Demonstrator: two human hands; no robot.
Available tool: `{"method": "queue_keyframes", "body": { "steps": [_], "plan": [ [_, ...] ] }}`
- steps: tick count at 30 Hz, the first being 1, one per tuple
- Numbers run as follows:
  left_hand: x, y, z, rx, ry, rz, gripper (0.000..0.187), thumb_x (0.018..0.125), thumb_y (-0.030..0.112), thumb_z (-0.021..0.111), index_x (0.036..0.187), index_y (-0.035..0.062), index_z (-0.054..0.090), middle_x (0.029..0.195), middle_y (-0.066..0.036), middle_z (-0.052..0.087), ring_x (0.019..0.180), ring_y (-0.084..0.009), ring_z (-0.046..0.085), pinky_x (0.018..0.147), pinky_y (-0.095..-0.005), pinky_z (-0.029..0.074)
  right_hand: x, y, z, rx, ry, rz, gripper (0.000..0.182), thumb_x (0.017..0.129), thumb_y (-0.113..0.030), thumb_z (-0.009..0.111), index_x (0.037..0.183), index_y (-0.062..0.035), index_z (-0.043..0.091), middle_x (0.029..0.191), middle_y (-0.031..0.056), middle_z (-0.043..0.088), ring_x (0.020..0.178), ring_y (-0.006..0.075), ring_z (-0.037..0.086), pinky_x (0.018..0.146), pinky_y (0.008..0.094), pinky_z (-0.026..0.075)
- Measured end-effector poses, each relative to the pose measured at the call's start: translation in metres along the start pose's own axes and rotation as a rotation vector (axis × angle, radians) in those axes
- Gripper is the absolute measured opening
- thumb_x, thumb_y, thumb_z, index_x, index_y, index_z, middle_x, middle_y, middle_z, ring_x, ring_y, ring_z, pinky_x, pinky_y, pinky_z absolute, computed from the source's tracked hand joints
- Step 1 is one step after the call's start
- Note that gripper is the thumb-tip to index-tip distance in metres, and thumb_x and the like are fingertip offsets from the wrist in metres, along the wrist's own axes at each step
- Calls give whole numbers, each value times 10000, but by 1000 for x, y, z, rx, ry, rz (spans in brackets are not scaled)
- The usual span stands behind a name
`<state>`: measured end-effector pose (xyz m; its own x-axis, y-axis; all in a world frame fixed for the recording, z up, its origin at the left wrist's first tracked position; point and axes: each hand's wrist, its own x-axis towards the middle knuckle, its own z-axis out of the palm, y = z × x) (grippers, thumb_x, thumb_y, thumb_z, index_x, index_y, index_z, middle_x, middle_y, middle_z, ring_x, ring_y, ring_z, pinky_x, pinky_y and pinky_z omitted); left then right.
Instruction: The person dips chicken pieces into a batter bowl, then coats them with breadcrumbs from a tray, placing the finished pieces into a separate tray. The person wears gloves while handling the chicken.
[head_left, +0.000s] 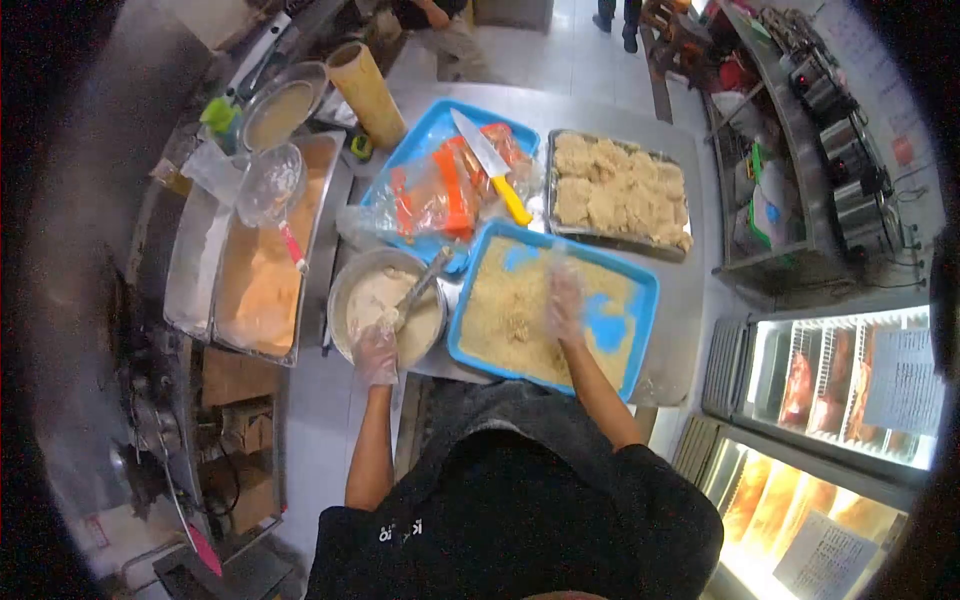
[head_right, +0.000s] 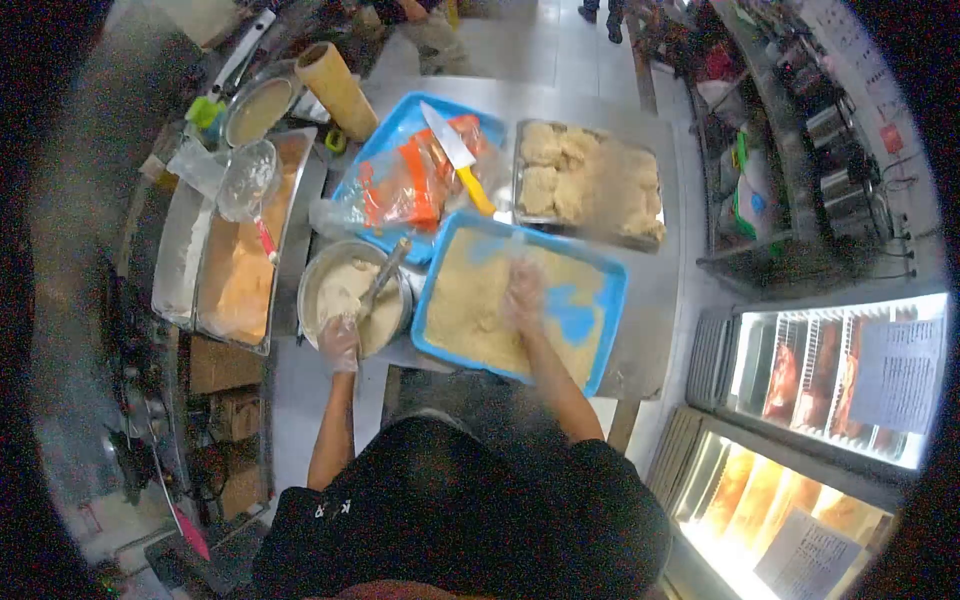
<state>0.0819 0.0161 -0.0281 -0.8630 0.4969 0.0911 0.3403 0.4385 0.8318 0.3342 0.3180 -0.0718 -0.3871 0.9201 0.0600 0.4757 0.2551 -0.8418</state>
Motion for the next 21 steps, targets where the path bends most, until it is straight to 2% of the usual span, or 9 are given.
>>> {"method": "queue_keyframes", "body": {
  "steps": [2,5,8,11,14,15,17,18,21],
  "plan": [
    [-2,-46,12,-399,14,-92,299,882,175,449,1138,27,493,931,-94,590,896,-255,567,794,-358,475,9,-19,22,-887,208,-340,385,815,-237,512,1132,-20,489,1137,195,502,1150,285,420,973,385,325],
    [5,-54,3,-460,-59,-171,342,904,194,391,1202,34,443,991,-111,565,925,-262,559,802,-356,486,-3,-39,26,-492,51,-509,472,787,-306,516,1162,-21,480,1185,213,483,1183,336,393,1010,478,262],
    [4,-30,-9,-247,-193,-243,359,917,197,351,1233,36,412,1055,-133,536,950,-259,554,808,-345,497,-2,-47,26,-632,-17,-561,532,791,-417,485,1162,-37,523,1265,195,463,1234,382,338,1039,567,160],
    [11,7,-9,255,-324,-93,359,922,182,330,1236,26,407,1057,-148,534,895,-244,579,737,-330,527,-7,-52,34,-782,-49,-559,534,783,-454,476,1112,-41,559,1233,173,492,1218,369,361,1013,581,187],
    [4,-26,1,-424,-203,98,350,914,167,329,1203,-6,425,1009,-154,555,772,-203,612,613,-295,542,-13,-69,21,-714,11,-538,518,749,-473,526,1039,-49,593,1189,149,519,1187,359,386,961,609,214],
    [3,-30,2,-878,-246,-36,349,914,169,329,1196,-11,429,1011,-153,556,786,-200,612,624,-290,541,-5,-56,25,-785,150,-623,518,703,-468,584,996,-42,605,1047,166,577,1040,352,498,885,555,336],
    [7,-24,1,-845,-296,-194,334,909,157,337,1175,-15,441,1005,-148,562,802,-199,609,651,-274,537,6,-52,3,-283,-103,-397,511,682,-450,616,970,-27,607,955,185,595,920,356,543,801,494,405],
    [6,24,-12,-356,-295,-208,319,905,143,345,1162,-15,450,997,-145,567,805,-199,606,668,-262,534,9,-53,-9,-30,-233,-281,509,672,-441,632,956,-20,609,908,195,604,859,358,566,758,464,440],
    [2,44,-15,6,-184,-56,264,875,126,422,1092,1,504,946,-126,587,775,-202,601,667,-263,523,11,-17,-23,-409,-369,-428,463,664,-397,666,902,-5,608,811,210,603,732,374,571,639,424,463]
  ]
}}
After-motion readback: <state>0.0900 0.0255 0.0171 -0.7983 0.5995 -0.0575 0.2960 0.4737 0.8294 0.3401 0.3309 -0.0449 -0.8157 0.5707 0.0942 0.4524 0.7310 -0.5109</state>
